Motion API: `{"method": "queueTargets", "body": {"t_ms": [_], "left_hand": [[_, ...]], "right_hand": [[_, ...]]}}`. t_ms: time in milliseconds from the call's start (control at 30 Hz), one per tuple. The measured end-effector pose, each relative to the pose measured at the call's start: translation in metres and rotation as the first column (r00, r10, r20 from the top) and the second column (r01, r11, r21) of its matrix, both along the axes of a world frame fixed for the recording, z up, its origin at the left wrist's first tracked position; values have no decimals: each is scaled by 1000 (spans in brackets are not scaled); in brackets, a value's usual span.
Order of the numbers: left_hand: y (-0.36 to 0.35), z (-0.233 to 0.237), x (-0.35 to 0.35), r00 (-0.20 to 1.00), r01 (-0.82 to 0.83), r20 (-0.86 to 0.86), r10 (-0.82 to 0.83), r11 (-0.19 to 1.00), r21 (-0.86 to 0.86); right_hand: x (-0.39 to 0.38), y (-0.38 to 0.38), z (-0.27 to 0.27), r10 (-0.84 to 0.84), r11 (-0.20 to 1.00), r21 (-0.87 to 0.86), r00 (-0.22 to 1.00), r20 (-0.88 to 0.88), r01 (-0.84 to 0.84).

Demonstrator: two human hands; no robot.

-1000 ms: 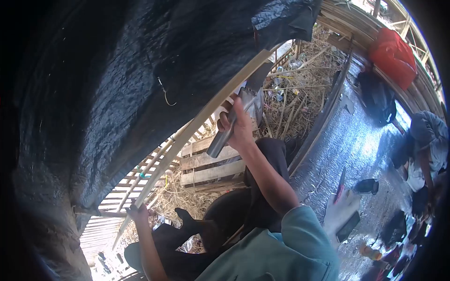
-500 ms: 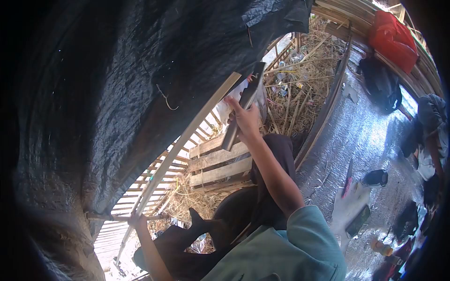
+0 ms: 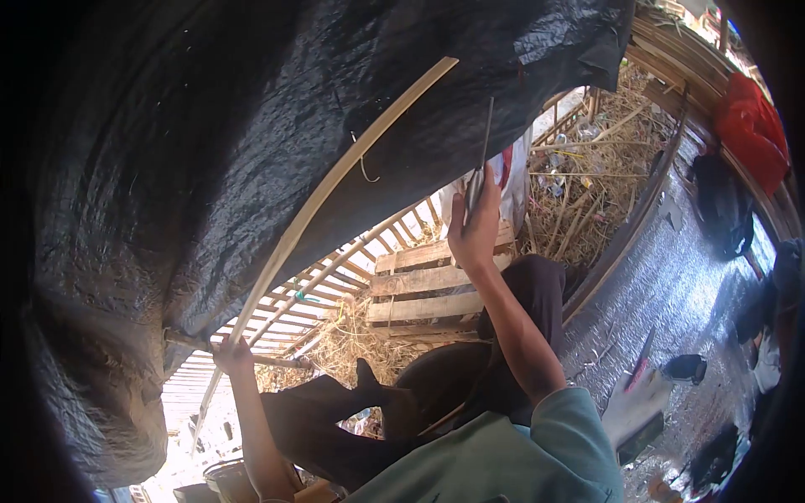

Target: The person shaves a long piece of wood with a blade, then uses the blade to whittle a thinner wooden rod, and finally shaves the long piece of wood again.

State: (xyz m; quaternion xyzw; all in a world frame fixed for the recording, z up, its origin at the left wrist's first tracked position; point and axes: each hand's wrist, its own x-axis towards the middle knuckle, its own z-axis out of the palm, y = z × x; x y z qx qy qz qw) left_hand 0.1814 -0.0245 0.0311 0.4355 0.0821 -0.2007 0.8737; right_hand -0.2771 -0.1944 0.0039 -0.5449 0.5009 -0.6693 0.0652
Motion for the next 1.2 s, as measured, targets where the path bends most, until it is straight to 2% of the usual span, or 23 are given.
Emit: {"method": "queueTargets", "body": {"t_ms": [33, 67, 100, 133, 167, 200, 233, 300, 333, 367, 467, 500, 600, 667, 733, 833, 900, 967, 1100, 1167, 1200], "left_hand": [[0, 6, -3, 999, 13, 32, -11, 997, -72], [3, 11, -5, 998, 34, 50, -31, 997, -70], [7, 12, -4, 992, 91, 91, -85, 994, -58], [10, 13, -3, 981, 149, 132, -143, 988, -39], [11, 25, -21, 994, 86, 71, -82, 994, -63], [15, 22, -23, 989, 117, 97, -108, 989, -95], [19, 17, -23, 983, 153, 122, -138, 980, -124], [21, 15, -37, 971, 200, 160, -178, 971, -133], [22, 24, -56, 967, 208, 172, -186, 971, -116], [22, 27, -65, 963, 217, 184, -196, 971, -99], [26, 14, -63, 926, 328, 228, -301, 940, -90], [25, 20, -70, 934, 310, 215, -285, 947, -89], [22, 28, -82, 934, 292, 255, -251, 946, -139], [23, 34, -91, 932, 304, 246, -265, 943, -137], [21, 35, -91, 954, 200, 236, -185, 979, -43], [26, 32, -91, 941, 239, 263, -213, 969, -68], [26, 30, -86, 921, 183, 340, -189, 982, 52], [25, 32, -87, 945, 143, 294, -144, 989, 26], [27, 25, -76, 929, 175, 324, -178, 984, 38], [27, 26, -75, 947, 212, 256, -193, 976, -51], [26, 26, -76, 941, 187, 288, -177, 982, -8]], "right_hand": [[2, 1, 3, 56, 998, 7, 998, 6, -56], [4, 2, 6, 112, 994, 13, 994, 11, -113], [6, 3, 11, -34, 997, -74, 976, -214, 19], [13, 3, 9, 103, 994, -32, 991, -82, -106], [22, 3, 5, 231, 973, -2, 971, 58, -231], [28, 4, 3, 343, 936, 15, 918, 199, -352], [31, 4, 3, 270, 960, 49, 957, 108, -277], [40, 1, -1, 433, 847, 90, 777, 458, -525], [44, 0, 1, 465, 771, 74, 638, 614, -633], [48, -1, 5, 421, 738, 61, 529, 737, -672], [48, 0, 15, 350, 713, 4, 360, 865, -701], [46, -1, 18, 310, 719, -9, 310, 899, -695], [39, -9, 19, 236, 738, 33, 303, 923, -674], [36, -10, 18, 259, 746, -18, 266, 928, -666], [34, -8, 17, 286, 739, -70, 218, 933, -670], [30, -4, 17, 370, 706, -202, 111, 923, -679], [26, -1, 18, 404, 679, -262, 51, 913, -686], [23, 2, 15, 432, 649, -291, 26, 902, -704], [23, 7, 13, 492, 613, -367, -26, 870, -700], [21, 6, 8, 478, 588, -413, -113, 871, -695], [21, 6, 10, 472, 575, -436, -155, 868, -692]]}}
